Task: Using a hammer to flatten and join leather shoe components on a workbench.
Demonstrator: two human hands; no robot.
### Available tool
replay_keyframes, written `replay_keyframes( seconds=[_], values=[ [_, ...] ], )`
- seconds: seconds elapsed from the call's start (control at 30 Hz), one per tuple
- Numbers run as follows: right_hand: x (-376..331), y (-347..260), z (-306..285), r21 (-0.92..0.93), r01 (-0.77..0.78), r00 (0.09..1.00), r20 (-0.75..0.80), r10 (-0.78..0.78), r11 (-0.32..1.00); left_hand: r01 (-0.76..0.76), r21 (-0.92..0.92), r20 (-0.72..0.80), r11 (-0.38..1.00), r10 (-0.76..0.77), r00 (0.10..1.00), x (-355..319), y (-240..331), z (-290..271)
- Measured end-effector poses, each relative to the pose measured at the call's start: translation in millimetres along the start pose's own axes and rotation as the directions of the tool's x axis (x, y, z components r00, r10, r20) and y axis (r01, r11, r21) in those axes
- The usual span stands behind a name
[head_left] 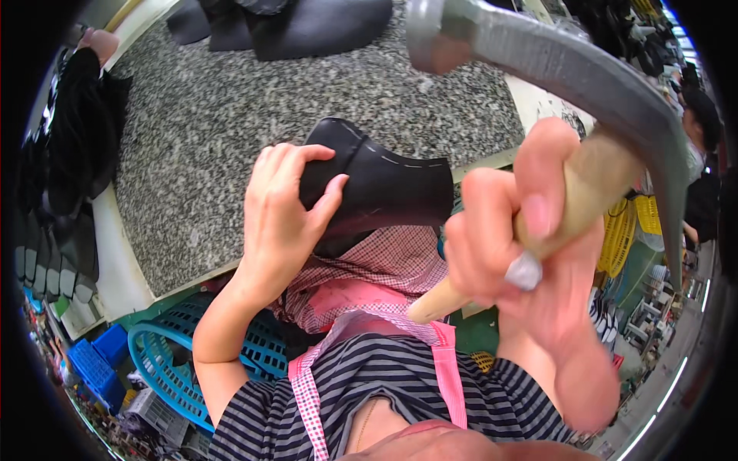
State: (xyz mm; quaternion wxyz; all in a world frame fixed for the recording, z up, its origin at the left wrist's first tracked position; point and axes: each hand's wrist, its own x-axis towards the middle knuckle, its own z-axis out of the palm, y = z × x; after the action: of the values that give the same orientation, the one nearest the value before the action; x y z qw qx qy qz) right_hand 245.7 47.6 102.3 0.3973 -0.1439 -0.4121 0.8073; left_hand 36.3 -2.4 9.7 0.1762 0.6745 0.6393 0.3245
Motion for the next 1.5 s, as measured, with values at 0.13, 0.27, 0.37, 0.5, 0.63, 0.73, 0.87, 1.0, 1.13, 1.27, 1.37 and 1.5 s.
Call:
replay_keyframes(
  seconds=[0.13, 0.27, 0.37, 0.5, 0.63, 0.73, 0.87, 1.0, 1.13, 1.27, 1.37, 1.5],
  values=[
    [2.7, -9.7, -12.9, 0.166, -0.171, 0.972, 0.192, 0.138, 0.971, -0.020, 0.018, -0.023, 1.000, 0.020, 1.000, -3.2, 0.9, 0.4],
    [4.5, -18.6, -21.1, 0.293, -0.367, 0.878, 0.424, 0.224, 0.883, -0.028, -0.012, -0.036, 1.000, 0.028, 0.999, -1.0, 5.7, -0.6],
    [-1.3, -19.4, -16.3, 0.351, -0.400, 0.869, 0.437, 0.230, 0.847, -0.031, -0.033, -0.065, 0.999, 0.029, 0.997, 0.1, 5.8, -0.2],
    [6.8, -18.7, -21.5, 0.345, -0.422, 0.848, 0.478, 0.230, 0.839, 0.029, -0.088, -0.053, 0.996, -0.033, 0.998, 2.8, 7.0, -1.9],
    [-1.1, -13.4, -11.5, 0.256, -0.431, 0.853, 0.430, 0.297, 0.865, 0.002, -0.123, -0.061, 0.992, -0.009, 0.998, 7.9, 6.8, -1.0],
    [-13.7, 9.1, 7.0, 0.147, -0.077, 0.996, -0.028, 0.082, 0.986, 0.021, -0.224, -0.057, 0.974, -0.035, 0.998, 9.9, 5.7, 4.2],
    [12.0, 8.6, -19.3, -0.785, -0.288, 0.950, -0.308, 0.058, 0.549, 0.089, -0.144, 0.014, 0.986, -0.087, 0.996, 10.8, -0.8, 3.2],
    [13.2, 13.5, -48.0, -0.931, -0.153, 0.988, -0.156, 0.019, 0.332, 0.107, -0.092, 0.048, 0.990, -0.103, 0.994, 12.2, 0.3, 0.0],
    [14.5, 19.1, -41.2, -0.952, 0.052, 0.990, 0.009, -0.140, 0.303, 0.067, -0.094, 0.030, 0.993, -0.064, 0.997, 15.0, -0.1, -0.1],
    [24.8, 26.9, -52.0, -0.984, 0.082, 0.992, 0.096, 0.084, 0.160, 0.093, -0.139, 0.057, 0.986, -0.085, 0.995, 14.3, -1.8, 1.1],
    [20.1, 17.9, -38.6, -0.958, 0.035, 0.998, 0.016, -0.066, 0.285, 0.083, -0.145, 0.055, 0.986, -0.076, 0.996, 13.9, -1.1, 1.1],
    [17.4, 36.1, -54.5, -0.986, 0.045, 0.986, 0.070, 0.151, 0.162, 0.079, -0.134, 0.068, 0.988, -0.071, 0.995, 16.7, -1.8, 1.9]
  ],
)
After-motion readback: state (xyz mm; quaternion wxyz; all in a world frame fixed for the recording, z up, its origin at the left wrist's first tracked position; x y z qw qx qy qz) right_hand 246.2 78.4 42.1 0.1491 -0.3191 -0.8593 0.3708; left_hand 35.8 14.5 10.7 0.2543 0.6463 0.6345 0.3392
